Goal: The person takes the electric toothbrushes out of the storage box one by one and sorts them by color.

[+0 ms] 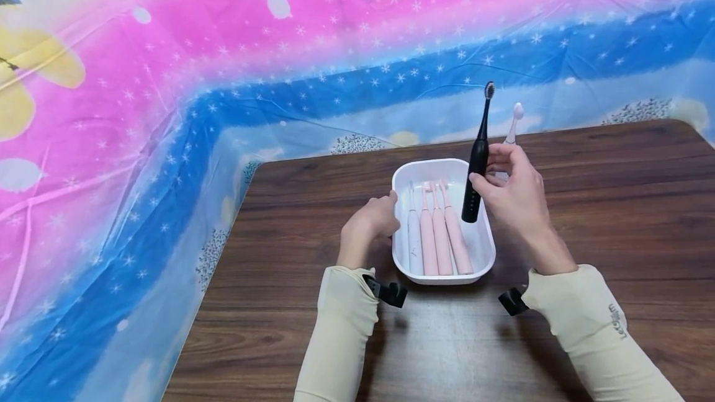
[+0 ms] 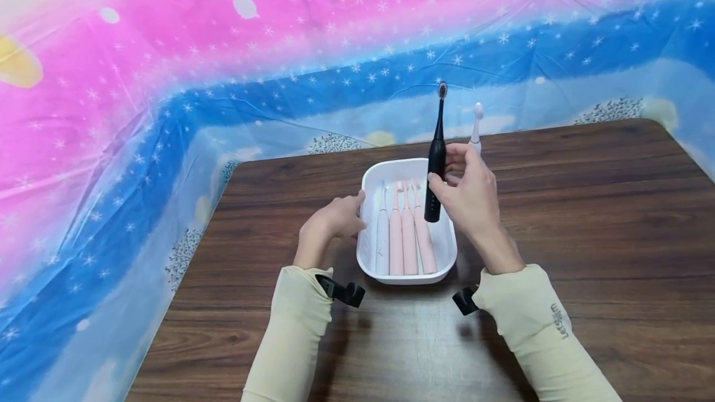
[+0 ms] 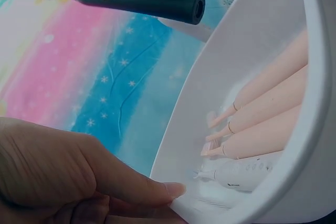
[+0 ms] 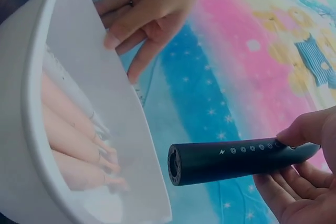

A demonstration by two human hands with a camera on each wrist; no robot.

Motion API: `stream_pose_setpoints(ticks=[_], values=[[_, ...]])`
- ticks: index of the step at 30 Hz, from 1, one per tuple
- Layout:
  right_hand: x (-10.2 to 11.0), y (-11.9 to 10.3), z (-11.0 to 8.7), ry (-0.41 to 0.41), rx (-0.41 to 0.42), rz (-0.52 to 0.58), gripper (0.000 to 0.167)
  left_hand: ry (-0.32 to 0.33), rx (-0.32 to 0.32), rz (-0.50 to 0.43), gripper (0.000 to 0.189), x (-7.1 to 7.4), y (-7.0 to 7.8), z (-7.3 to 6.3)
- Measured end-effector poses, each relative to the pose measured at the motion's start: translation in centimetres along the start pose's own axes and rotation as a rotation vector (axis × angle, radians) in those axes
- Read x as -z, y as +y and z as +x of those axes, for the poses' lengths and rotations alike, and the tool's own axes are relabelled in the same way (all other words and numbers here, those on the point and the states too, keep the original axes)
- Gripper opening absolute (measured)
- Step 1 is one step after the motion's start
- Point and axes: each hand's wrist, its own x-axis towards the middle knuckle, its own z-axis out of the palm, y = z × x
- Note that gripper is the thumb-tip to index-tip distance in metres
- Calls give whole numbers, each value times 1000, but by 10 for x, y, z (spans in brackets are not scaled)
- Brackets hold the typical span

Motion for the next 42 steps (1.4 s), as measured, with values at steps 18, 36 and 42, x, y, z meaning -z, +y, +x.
stream_pose_setpoints(ticks=[18,36,42], values=[[25,16,14,210,-53,18,46,-20,19,-18,70,6,3,1],[34,47,19,266,-156,-28,48,-17,17,-3,70,4,3,1],[35,60,21,267,-184,-61,49,-18,23,-29,70,4,4,-1]])
